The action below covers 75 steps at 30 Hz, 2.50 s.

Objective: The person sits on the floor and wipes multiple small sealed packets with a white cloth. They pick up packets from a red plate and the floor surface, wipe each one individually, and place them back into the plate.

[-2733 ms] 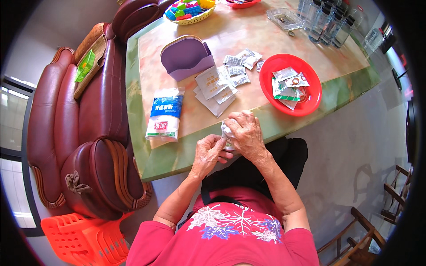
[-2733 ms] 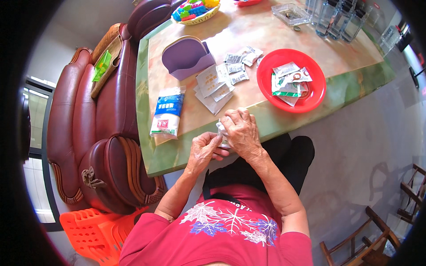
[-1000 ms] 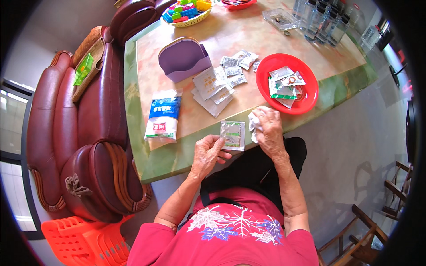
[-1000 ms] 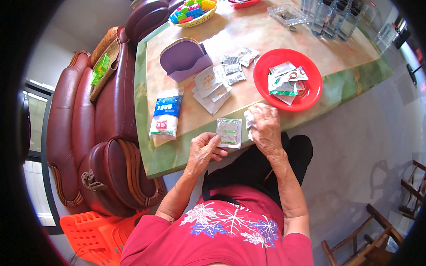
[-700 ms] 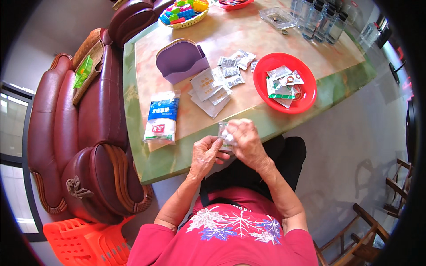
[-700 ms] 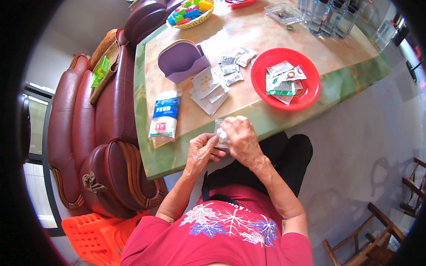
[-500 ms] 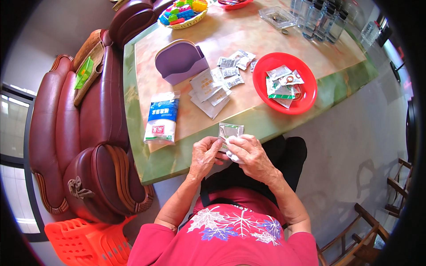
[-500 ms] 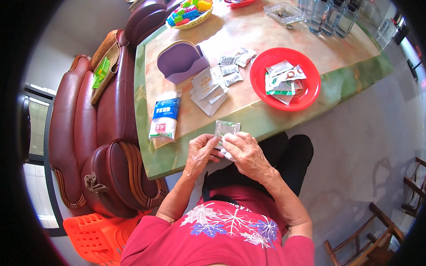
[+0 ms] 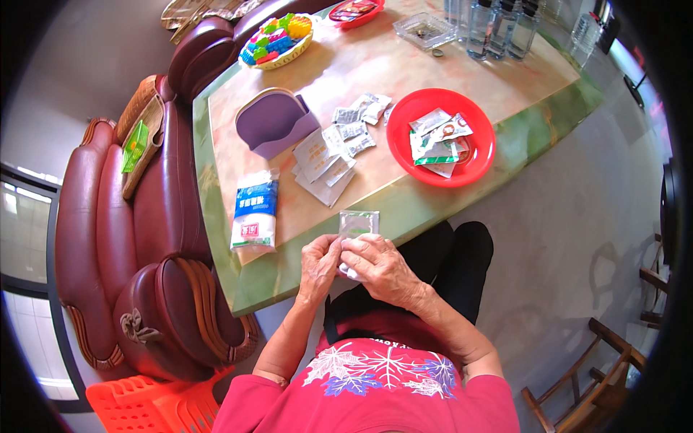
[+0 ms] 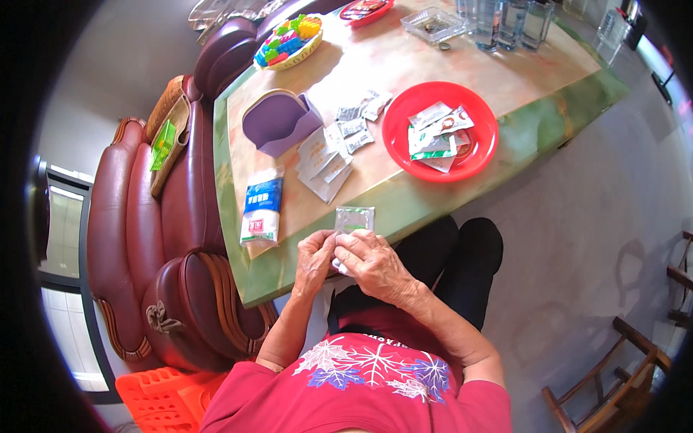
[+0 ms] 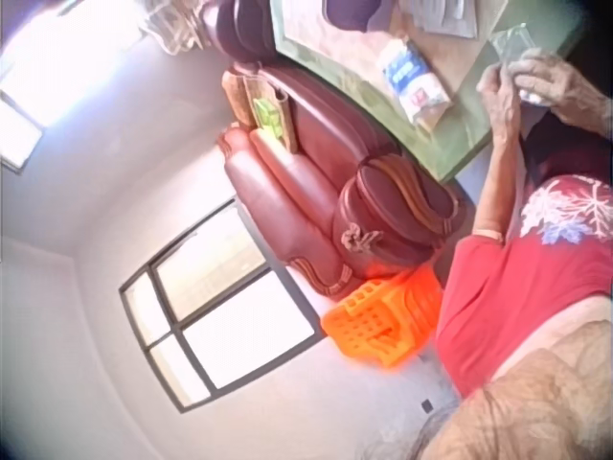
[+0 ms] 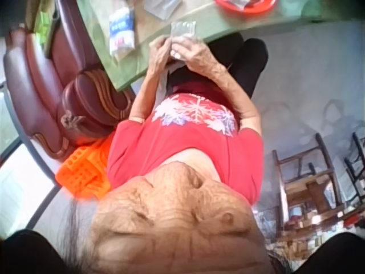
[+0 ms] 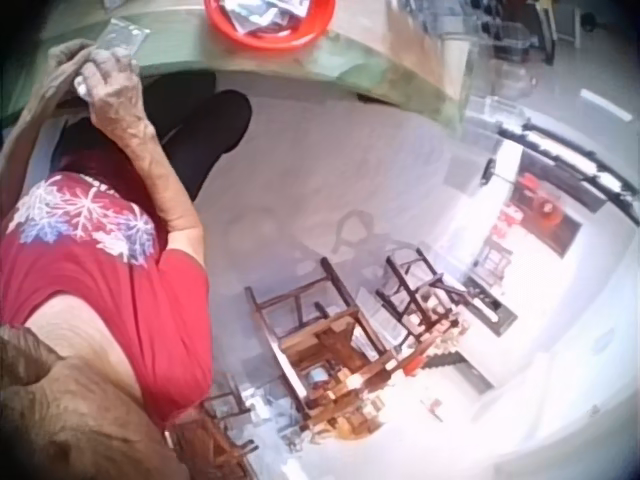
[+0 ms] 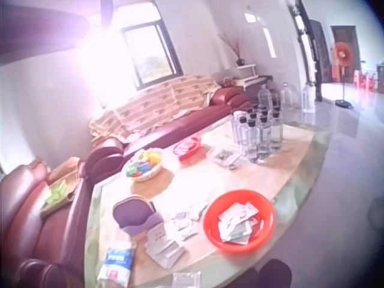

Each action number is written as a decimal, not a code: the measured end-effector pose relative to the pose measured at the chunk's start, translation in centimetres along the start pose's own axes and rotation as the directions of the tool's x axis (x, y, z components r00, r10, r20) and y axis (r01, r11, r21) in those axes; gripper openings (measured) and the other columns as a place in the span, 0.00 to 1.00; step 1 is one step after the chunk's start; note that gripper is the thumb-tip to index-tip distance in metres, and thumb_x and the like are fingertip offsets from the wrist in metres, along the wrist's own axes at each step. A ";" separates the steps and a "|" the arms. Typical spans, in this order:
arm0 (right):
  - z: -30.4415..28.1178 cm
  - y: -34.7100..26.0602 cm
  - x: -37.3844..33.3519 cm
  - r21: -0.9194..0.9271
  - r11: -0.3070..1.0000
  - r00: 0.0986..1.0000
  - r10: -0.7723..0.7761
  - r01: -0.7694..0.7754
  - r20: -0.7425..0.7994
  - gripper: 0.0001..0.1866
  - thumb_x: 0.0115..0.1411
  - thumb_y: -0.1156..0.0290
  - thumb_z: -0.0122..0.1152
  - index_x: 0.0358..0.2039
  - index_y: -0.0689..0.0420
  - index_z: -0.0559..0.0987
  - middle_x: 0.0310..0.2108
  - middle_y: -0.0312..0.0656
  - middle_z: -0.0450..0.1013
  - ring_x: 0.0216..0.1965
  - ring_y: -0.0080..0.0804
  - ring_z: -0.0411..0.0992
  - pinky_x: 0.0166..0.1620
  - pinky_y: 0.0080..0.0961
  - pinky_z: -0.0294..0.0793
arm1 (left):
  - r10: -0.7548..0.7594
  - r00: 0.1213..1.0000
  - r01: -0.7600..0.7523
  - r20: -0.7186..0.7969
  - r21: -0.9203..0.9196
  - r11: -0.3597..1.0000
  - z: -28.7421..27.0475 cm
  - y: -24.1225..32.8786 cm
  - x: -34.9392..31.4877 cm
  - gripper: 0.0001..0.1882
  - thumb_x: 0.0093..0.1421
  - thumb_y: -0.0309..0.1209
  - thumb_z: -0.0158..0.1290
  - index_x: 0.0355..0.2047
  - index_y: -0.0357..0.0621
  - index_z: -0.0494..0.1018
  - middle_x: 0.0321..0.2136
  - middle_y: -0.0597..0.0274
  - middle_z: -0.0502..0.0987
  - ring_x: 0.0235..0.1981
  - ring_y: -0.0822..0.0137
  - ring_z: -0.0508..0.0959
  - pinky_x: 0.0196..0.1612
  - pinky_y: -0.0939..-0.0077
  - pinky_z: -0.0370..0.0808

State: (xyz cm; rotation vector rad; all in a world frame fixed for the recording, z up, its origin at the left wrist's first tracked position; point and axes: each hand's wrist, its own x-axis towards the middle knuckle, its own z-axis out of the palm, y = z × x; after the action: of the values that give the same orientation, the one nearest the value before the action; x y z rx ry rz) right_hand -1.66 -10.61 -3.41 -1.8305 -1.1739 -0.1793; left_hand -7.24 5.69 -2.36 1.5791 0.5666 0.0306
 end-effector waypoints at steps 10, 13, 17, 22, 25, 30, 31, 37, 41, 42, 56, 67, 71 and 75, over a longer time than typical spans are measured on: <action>-3.1 2.4 -0.7 -0.241 0.963 0.991 0.102 -0.120 -0.087 0.20 0.49 0.74 0.64 0.46 0.57 0.78 0.49 0.41 0.72 0.51 0.42 0.67 0.54 0.38 0.68 | -0.109 0.994 0.110 0.025 -0.031 0.993 0.5 1.5 -0.6 0.16 0.69 0.37 0.51 0.42 0.32 0.73 0.31 0.52 0.81 0.24 0.68 0.83 0.20 0.81 0.78; -3.9 3.7 0.4 -0.311 0.929 0.976 0.163 -0.200 -0.141 0.21 0.47 0.74 0.65 0.46 0.58 0.78 0.48 0.42 0.73 0.50 0.42 0.68 0.52 0.37 0.69 | -0.094 0.995 0.095 0.013 -0.056 0.994 0.6 1.8 -0.8 0.16 0.68 0.37 0.51 0.41 0.32 0.73 0.32 0.50 0.82 0.24 0.68 0.83 0.20 0.82 0.78; -3.6 5.4 1.1 -0.264 0.943 0.962 0.138 -0.200 -0.236 0.23 0.44 0.76 0.65 0.45 0.56 0.77 0.45 0.41 0.73 0.47 0.43 0.68 0.51 0.38 0.69 | 0.004 1.000 -0.005 -0.002 -0.142 0.990 0.8 2.5 -0.6 0.13 0.68 0.36 0.51 0.40 0.35 0.73 0.32 0.50 0.82 0.24 0.66 0.83 0.22 0.78 0.79; -3.6 5.4 0.8 -0.310 0.930 0.954 0.113 -0.199 -0.277 0.18 0.49 0.71 0.63 0.43 0.55 0.78 0.43 0.40 0.74 0.46 0.41 0.70 0.48 0.36 0.70 | 0.152 0.988 -0.149 0.024 -0.104 0.983 3.2 6.0 1.3 0.12 0.68 0.35 0.51 0.39 0.36 0.73 0.32 0.51 0.82 0.24 0.64 0.83 0.25 0.77 0.78; -3.2 5.8 0.2 -0.389 0.907 0.960 0.051 -0.159 -0.274 0.16 0.50 0.69 0.62 0.42 0.55 0.78 0.42 0.41 0.74 0.44 0.40 0.70 0.46 0.36 0.70 | 0.229 0.971 -0.231 0.069 0.019 0.973 5.2 7.3 3.8 0.13 0.68 0.35 0.51 0.40 0.35 0.75 0.30 0.61 0.80 0.29 0.73 0.81 0.29 0.79 0.77; -3.4 5.3 0.9 -0.333 0.920 0.942 0.095 -0.207 -0.321 0.14 0.53 0.68 0.61 0.41 0.56 0.78 0.41 0.41 0.75 0.43 0.40 0.72 0.44 0.36 0.71 | 0.419 0.905 -0.424 0.080 0.280 0.862 8.3 8.0 8.2 0.13 0.68 0.34 0.52 0.39 0.34 0.77 0.28 0.66 0.78 0.29 0.77 0.76 0.31 0.79 0.74; -3.4 5.3 0.9 -0.331 0.922 0.941 0.088 -0.201 -0.327 0.14 0.54 0.67 0.61 0.41 0.56 0.78 0.42 0.41 0.75 0.43 0.40 0.72 0.45 0.36 0.71 | 0.416 0.907 -0.416 0.065 0.302 0.858 8.9 8.1 9.1 0.13 0.67 0.35 0.54 0.41 0.35 0.77 0.28 0.68 0.79 0.29 0.80 0.75 0.32 0.81 0.73; -3.3 5.6 0.6 -0.321 0.927 0.942 0.086 -0.195 -0.325 0.14 0.55 0.67 0.61 0.41 0.56 0.78 0.43 0.42 0.75 0.45 0.41 0.72 0.46 0.36 0.71 | 0.541 0.841 -0.485 0.012 0.458 0.745 11.3 7.4 12.9 0.12 0.65 0.35 0.55 0.39 0.37 0.78 0.24 0.61 0.79 0.24 0.76 0.74 0.29 0.76 0.72; -3.2 5.5 0.8 -0.342 0.916 0.940 0.096 -0.212 -0.327 0.14 0.55 0.66 0.61 0.41 0.56 0.79 0.43 0.41 0.75 0.45 0.41 0.72 0.47 0.36 0.71 | 0.555 0.831 -0.477 -0.010 0.501 0.722 12.2 8.0 12.7 0.11 0.64 0.34 0.56 0.38 0.37 0.78 0.23 0.55 0.80 0.22 0.71 0.76 0.28 0.72 0.73; -3.2 5.4 0.7 -0.340 0.915 0.939 0.102 -0.218 -0.329 0.14 0.55 0.66 0.61 0.41 0.56 0.79 0.43 0.40 0.75 0.45 0.41 0.72 0.47 0.35 0.71 | 0.562 0.827 -0.472 -0.011 0.528 0.706 12.5 8.1 12.6 0.11 0.64 0.34 0.56 0.38 0.37 0.78 0.23 0.55 0.79 0.22 0.70 0.76 0.28 0.71 0.73; -3.2 5.5 0.8 -0.295 0.935 0.946 0.101 -0.196 -0.308 0.17 0.51 0.70 0.64 0.43 0.55 0.77 0.45 0.39 0.73 0.46 0.41 0.70 0.49 0.37 0.69 | 0.828 0.560 -0.361 -0.032 0.890 0.278 5.5 6.4 11.0 0.21 0.53 0.32 0.63 0.48 0.43 0.75 0.49 0.51 0.72 0.52 0.49 0.70 0.54 0.59 0.68; -3.0 5.6 0.7 -0.323 0.930 0.955 0.084 -0.178 -0.285 0.20 0.48 0.72 0.64 0.44 0.56 0.76 0.45 0.41 0.73 0.45 0.43 0.69 0.50 0.38 0.69 | 0.824 0.563 -0.451 -0.061 0.813 0.368 -0.3 4.3 10.3 0.08 0.59 0.26 0.56 0.39 0.40 0.80 0.38 0.53 0.79 0.41 0.51 0.78 0.44 0.63 0.75; -3.1 5.6 0.8 -0.316 0.934 0.956 0.077 -0.169 -0.283 0.20 0.48 0.74 0.64 0.44 0.56 0.76 0.44 0.41 0.73 0.44 0.43 0.69 0.50 0.38 0.69 | 0.886 0.460 -0.501 -0.060 0.806 0.315 -1.4 3.8 8.8 0.07 0.59 0.21 0.57 0.38 0.38 0.79 0.37 0.52 0.80 0.40 0.53 0.79 0.44 0.65 0.76; -3.1 5.9 0.7 -0.343 0.928 0.961 0.049 -0.144 -0.271 0.21 0.47 0.75 0.64 0.44 0.56 0.76 0.44 0.42 0.73 0.44 0.43 0.70 0.50 0.38 0.69 | 0.907 0.420 -0.602 0.031 0.757 0.254 -2.0 2.6 5.5 0.09 0.55 0.18 0.58 0.37 0.38 0.78 0.36 0.53 0.78 0.39 0.53 0.77 0.42 0.64 0.75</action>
State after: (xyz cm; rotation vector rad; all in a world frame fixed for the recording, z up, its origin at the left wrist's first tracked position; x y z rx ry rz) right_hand 4.33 -13.19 -4.96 -2.1026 -0.9053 -0.5932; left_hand -2.29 9.66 -1.49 2.5035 -0.0224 1.1174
